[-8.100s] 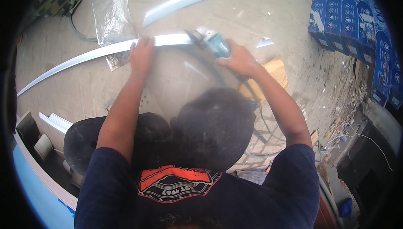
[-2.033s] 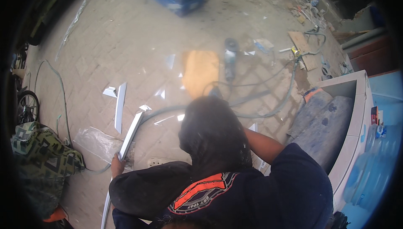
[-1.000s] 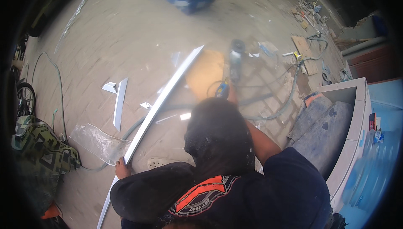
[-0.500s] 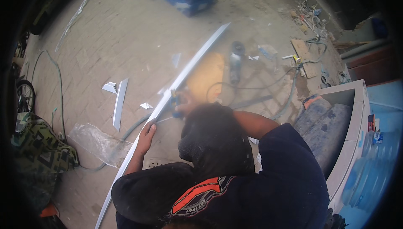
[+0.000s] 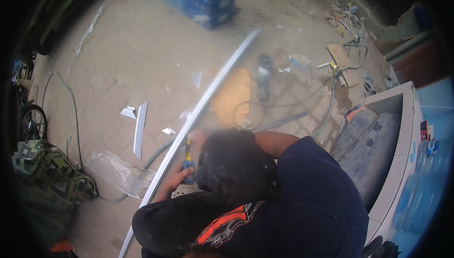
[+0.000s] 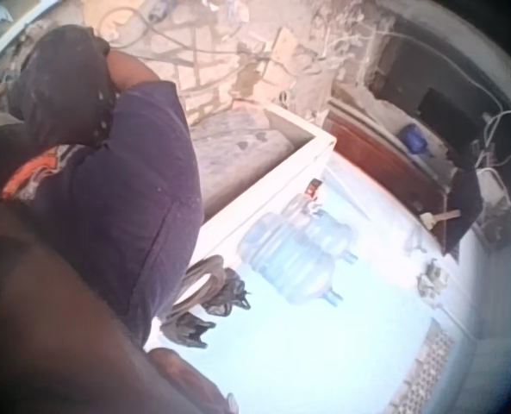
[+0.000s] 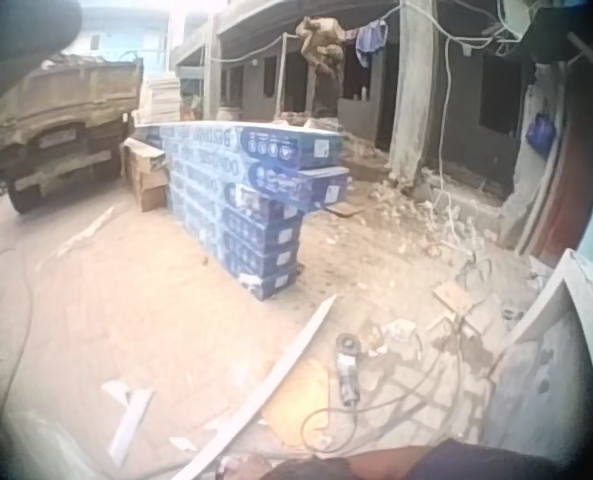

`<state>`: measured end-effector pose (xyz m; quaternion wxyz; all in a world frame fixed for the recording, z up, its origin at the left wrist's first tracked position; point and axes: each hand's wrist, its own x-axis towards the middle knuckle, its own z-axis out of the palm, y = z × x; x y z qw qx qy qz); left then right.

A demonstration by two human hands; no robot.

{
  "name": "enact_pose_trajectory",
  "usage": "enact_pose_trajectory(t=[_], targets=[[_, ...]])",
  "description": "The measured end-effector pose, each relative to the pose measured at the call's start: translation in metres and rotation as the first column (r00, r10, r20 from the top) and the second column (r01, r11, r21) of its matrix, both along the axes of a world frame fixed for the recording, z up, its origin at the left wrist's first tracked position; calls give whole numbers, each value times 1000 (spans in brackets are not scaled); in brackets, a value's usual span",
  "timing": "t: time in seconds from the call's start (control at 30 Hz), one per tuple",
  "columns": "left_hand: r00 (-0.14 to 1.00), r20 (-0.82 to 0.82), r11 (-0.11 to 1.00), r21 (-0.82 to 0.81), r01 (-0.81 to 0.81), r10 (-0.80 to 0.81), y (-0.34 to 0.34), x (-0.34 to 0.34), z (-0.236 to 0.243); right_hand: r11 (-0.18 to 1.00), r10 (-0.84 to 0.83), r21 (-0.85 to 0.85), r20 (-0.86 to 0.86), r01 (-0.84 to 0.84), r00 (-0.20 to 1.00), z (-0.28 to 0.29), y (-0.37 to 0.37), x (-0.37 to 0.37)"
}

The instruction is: The person measures and marks a long white metal profile using a tape measure and a square ruler. They then use an angle grinder to cut the profile at the marked points. The person repeats this process to create several smaller pieces.

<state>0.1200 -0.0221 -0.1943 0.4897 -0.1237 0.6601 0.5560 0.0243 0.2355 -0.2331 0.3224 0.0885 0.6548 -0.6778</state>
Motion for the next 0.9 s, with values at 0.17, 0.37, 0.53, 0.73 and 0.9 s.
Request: enact_pose_trajectory(t=[0.17, 0.37, 0.53, 0.73, 0.9], targets=[[946, 177, 936, -182, 301, -270, -96, 68, -28, 733, -676, -173, -80, 658, 732, 45, 116, -114], [972, 234, 945, -322, 65, 13, -141, 106, -10, 167, -935, -141, -338, 976, 111, 128, 447, -218], [957, 155, 916, -359, -179, 247, -152, 117, 23, 206, -914, -81, -371, 975, 162, 119, 451, -227], [931, 95, 879, -373, -295, 353, -157, 122, 45, 656, -751, -118, -203, 746, 628, 13, 218, -139], [926, 65, 871, -369, -324, 372, -160, 118, 47, 576, 779, 782, -614, 238, 129, -32, 104, -91]])
